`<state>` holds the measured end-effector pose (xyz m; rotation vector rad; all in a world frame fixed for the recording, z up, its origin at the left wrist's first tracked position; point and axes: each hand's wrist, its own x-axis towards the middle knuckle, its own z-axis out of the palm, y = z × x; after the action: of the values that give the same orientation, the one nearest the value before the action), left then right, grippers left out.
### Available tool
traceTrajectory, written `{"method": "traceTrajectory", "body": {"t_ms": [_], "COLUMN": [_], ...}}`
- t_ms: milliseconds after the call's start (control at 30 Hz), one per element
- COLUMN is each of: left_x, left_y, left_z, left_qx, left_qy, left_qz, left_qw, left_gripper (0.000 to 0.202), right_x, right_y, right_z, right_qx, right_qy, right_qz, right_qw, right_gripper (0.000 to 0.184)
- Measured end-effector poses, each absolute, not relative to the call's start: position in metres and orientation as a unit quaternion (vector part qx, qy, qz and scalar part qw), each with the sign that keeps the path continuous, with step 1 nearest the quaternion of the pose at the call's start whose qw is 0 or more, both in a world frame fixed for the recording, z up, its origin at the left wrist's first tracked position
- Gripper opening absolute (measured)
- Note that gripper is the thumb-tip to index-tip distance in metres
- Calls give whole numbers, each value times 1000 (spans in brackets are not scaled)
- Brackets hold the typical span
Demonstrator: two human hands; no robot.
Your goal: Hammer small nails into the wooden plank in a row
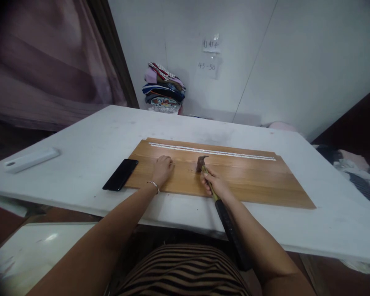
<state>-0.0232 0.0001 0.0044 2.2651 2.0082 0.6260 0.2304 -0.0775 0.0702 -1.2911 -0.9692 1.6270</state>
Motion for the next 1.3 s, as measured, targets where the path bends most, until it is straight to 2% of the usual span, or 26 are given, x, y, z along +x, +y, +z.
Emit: {"method": "traceTrajectory", "body": {"t_ms": [533, 800, 933, 1300], "left_x": [-25, -27, -26, -23], "left_y": [4, 5, 3, -1], "left_z": [-2, -7, -6, 7], "left_qx": [744, 703, 729, 755], "left_qy": [628, 659, 641, 632], "left_qz": [228, 266, 242, 171], "left_qw": [14, 15, 13, 42], "left_gripper": [18, 30, 36, 35], "right_x": [230, 230, 230, 233], "right_y": [-77, -77, -78, -75], "right_z": [73, 75, 73, 72], "right_qx": [-519, -519, -523, -505], "right_qy": [-384, -384, -382, -393], "right_qz": [648, 648, 647, 650], "right_qw": [405, 404, 402, 409], "right_gripper": [36, 38, 36, 36]}}
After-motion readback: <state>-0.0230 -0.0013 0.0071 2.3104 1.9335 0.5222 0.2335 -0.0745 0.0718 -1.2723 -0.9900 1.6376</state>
